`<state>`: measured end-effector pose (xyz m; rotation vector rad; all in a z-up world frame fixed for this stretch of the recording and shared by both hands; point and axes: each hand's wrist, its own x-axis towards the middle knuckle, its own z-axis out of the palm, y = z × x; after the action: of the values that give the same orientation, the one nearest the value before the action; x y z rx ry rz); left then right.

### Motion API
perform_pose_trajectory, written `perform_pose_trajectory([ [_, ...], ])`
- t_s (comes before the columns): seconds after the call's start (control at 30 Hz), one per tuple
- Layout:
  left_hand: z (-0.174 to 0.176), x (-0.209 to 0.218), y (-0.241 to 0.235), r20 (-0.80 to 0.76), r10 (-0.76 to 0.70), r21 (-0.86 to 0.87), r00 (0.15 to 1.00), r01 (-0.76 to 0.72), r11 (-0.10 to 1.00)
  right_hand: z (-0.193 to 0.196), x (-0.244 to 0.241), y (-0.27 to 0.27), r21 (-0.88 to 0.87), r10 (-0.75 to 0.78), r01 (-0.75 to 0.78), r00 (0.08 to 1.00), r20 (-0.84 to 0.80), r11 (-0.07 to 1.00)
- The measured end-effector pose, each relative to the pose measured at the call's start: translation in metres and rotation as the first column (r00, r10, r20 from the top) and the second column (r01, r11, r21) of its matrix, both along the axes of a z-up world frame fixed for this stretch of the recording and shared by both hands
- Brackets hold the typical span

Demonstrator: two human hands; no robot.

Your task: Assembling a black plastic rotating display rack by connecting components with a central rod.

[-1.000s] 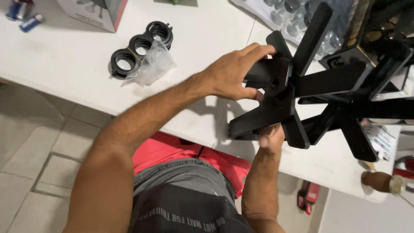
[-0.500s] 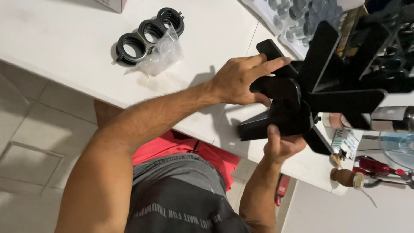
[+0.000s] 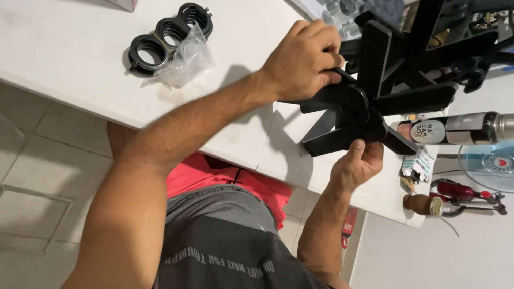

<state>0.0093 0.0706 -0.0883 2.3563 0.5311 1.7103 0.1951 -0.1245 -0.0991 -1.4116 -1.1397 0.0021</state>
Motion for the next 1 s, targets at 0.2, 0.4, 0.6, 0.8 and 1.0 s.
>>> perform_pose_trajectory([
  [0.2, -0.003, 0.012, 0.009, -0.13, -0.116, -0.173, 0.985, 0.093, 0.981, -0.01, 0.026, 0.0, 0.021, -0.003, 0.003, 1.0, -0.001, 1.0],
  [0.4, -0.003, 0.016, 0.009, -0.113, -0.067, -0.129, 0.991, 0.053, 0.99, -0.01, 0.046, -0.001, 0.078, 0.217, -0.211, 0.973, -0.077, 0.974],
  [0.6, -0.006, 0.026, 0.008, -0.074, -0.028, -0.108, 0.997, 0.019, 0.994, -0.007, 0.048, 0.0, 0.055, 0.27, -0.268, 0.962, -0.037, 0.962],
  [0.8, -0.001, 0.029, -0.001, -0.043, 0.05, -0.052, 0.998, -0.052, 0.997, -0.012, 0.051, -0.001, 0.011, 0.206, -0.206, 0.978, -0.019, 0.979],
  [1.0, -0.003, 0.033, -0.002, -0.05, 0.029, -0.026, 0.998, -0.03, 0.999, 0.002, 0.02, -0.004, -0.116, 0.077, -0.051, 0.97, 0.23, 0.992],
])
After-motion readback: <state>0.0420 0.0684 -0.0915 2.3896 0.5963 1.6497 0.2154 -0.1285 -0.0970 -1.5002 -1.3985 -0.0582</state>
